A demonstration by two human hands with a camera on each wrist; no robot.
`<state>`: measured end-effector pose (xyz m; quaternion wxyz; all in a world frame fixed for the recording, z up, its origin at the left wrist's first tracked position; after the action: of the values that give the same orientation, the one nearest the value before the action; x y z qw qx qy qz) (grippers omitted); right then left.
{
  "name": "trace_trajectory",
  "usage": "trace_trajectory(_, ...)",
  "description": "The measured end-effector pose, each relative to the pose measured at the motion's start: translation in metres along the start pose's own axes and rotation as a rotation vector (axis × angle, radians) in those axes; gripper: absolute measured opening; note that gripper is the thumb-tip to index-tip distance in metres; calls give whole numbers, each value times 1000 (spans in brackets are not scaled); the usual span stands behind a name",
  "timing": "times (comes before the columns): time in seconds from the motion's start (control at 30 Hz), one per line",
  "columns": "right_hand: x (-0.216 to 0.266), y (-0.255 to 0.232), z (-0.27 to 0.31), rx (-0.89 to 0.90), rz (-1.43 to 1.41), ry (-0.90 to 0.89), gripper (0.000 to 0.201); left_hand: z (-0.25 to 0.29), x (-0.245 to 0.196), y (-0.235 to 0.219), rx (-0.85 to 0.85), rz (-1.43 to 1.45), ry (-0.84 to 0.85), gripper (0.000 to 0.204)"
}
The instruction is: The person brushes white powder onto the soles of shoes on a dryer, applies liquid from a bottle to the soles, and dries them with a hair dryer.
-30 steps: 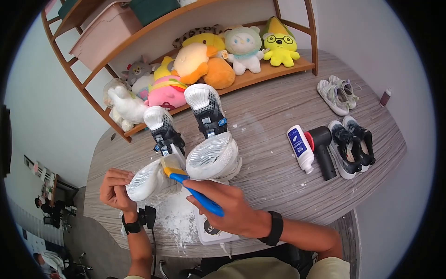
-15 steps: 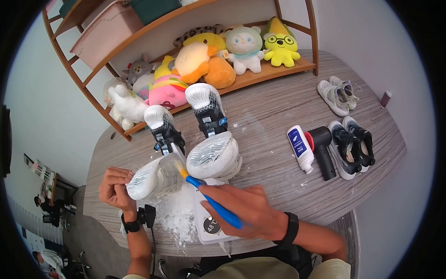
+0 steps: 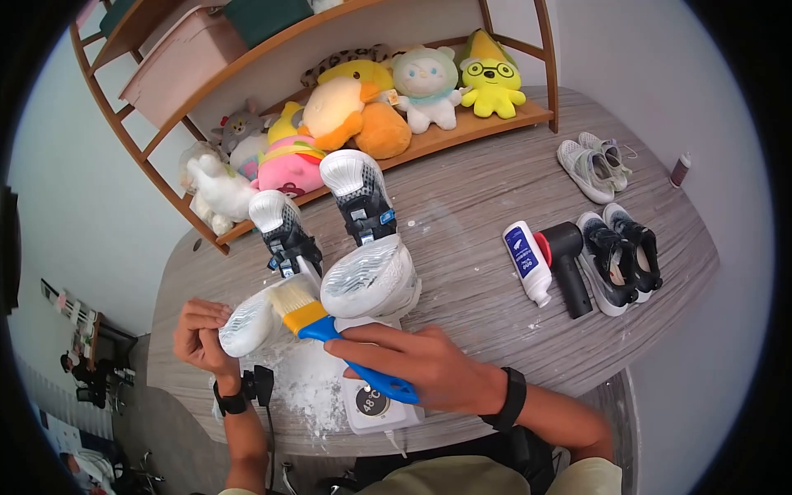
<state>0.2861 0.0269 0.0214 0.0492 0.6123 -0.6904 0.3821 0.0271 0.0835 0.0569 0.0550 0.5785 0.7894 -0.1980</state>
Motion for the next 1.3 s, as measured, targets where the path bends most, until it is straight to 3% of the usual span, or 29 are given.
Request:
trace_trajectory(0.13,-21,11,8,79,-12,147,37,1,-1,0,-12,-12,-9,15)
trace_trajectory(0.23,-9,5,11,-26,94,76,41,2,0,1,-8,-16,-4,14)
trace_trajectory(0.33,-1,5,5,-27,26,-32,41,2,-1,1,-9,-20,-4,14)
trace_trajectory(0.43,-16,13,9,70,4,89,41,1,-1,1,-7,-21,1,14)
trace_trajectory(0.53,-18,12,14,19,58,111,43,2,1,1,-12,-18,-3,14)
trace_trajectory(0.73,2,3,5,-89,-60,-50,41,-1,-3,1,1,-41,-6,16)
trace_trajectory(0.83,0,-6,19,18,-116,-52,34,-2,-5,1,16,-37,3,16)
trace_trajectory(1.03,8,-12,12,-190,-46,46,24,-4,-7,1,40,-45,3,16)
trace_trajectory(1.13,13,-4,3,-118,-55,-55,25,-5,-9,1,60,-64,5,17)
trace_trajectory(1.23,20,-6,14,50,-202,-23,29,-6,-11,0,79,-85,14,18)
trace_trajectory(1.3,27,-11,17,-13,-151,-59,23,-7,-12,0,95,-96,22,19)
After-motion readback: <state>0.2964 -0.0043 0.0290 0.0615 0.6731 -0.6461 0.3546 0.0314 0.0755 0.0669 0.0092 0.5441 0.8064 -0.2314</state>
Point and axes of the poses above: each hand's wrist, its own z-axis away from the middle knuckle, its own y-axis out of the palm, x = y × z, the point moved 7 cm from there along -z, towards the middle knuckle, and after that the axes turned 7 degrees about x, right-handed, at the moved point
